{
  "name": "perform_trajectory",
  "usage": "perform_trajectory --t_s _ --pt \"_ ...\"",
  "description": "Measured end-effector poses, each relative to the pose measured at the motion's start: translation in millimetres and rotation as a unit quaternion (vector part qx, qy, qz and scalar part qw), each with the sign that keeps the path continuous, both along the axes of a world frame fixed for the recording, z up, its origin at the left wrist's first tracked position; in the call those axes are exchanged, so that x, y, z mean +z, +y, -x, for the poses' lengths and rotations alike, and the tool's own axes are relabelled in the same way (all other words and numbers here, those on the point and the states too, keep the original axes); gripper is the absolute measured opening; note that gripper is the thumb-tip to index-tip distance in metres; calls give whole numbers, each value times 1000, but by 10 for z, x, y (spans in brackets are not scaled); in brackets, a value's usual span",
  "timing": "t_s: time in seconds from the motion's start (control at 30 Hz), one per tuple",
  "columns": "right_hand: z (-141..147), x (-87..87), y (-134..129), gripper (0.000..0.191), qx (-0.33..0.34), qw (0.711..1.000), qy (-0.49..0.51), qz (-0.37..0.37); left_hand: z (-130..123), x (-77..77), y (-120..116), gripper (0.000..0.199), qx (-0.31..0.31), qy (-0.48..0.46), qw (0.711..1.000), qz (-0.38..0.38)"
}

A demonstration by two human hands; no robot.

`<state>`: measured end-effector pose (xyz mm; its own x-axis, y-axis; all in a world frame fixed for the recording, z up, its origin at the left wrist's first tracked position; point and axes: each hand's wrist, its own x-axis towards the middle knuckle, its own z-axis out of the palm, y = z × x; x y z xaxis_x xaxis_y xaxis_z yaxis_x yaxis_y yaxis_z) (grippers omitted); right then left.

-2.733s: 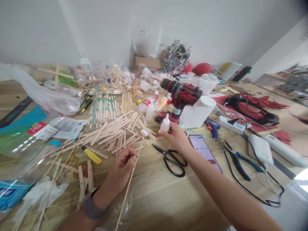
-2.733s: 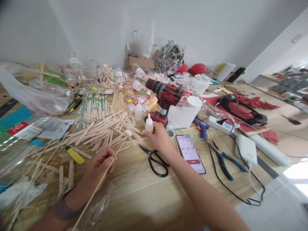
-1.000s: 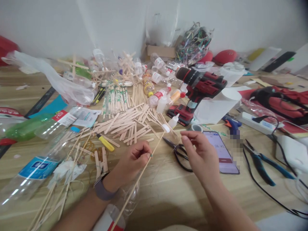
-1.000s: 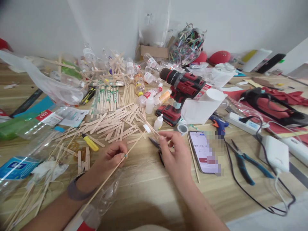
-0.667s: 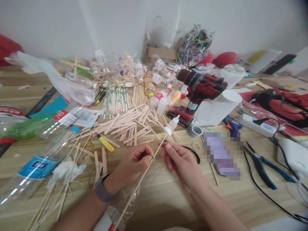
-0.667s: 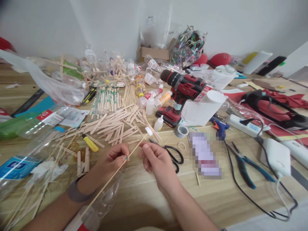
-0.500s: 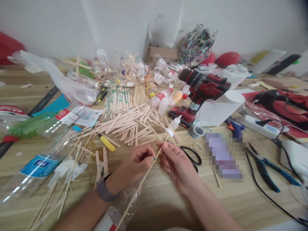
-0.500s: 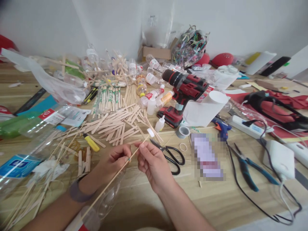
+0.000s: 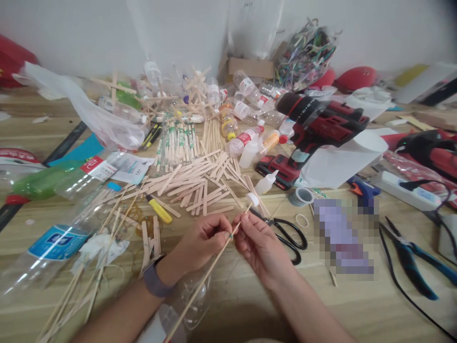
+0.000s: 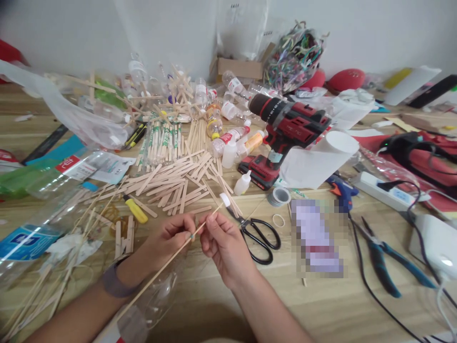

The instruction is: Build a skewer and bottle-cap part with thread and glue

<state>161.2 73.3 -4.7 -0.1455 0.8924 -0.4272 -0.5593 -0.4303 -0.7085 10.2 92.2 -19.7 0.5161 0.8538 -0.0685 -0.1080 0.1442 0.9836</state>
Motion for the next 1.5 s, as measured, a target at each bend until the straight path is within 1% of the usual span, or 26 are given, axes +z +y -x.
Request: perform_trajectory --t_s 0.07,0.17,0.23,0.3,0.4,0.47,0.57,0.67,0.8,0.9,1.1,1.27,1.4,1.5 --pt "-2 -8 -11 38 0 1000 -3 0 7 -6 12 17 -5 -8 1000 5" --pt "1 -31 -41 37 -4 1000 -19 -21 0 11 31 17 -33 -34 999 23" --pt "11 -67 -70 38 -6 998 -37 -53 -13 23 39 18 -52 -68 995 41" --pt "26 -119 -105 40 -1 993 -64 -97 -24 19 40 21 -57 -94 991 69" --pt "51 -199 -158 42 12 979 -119 -163 -21 -25 32 24 -46 -114 984 131" --pt "69 -235 -184 40 12 967 -170 -187 -6 -74 32 22 -34 -124 978 163" --pt "92 -260 -209 36 3 948 -248 -198 25 -143 47 18 -25 -112 979 167" --pt "100 -272 -228 34 1 937 -287 -198 43 -184 64 15 -28 -95 982 161" --pt "65 -280 -246 32 24 921 -334 -200 37 -215 61 13 -40 -133 970 198" --pt "33 -274 -246 29 38 913 -349 -207 31 -221 58 11 -59 -150 966 204" --pt "41 -252 -248 24 13 917 -346 -199 22 -181 75 12 -67 -173 962 200" --pt "75 -236 -274 21 -7 930 -320 -179 39 -156 95 9 -80 -132 974 168" --pt "78 -253 -307 22 -55 949 -283 -126 68 -126 111 5 -107 -108 978 142" --pt "39 -288 -311 21 -40 960 -248 -120 83 -116 119 5 -138 -88 978 128"
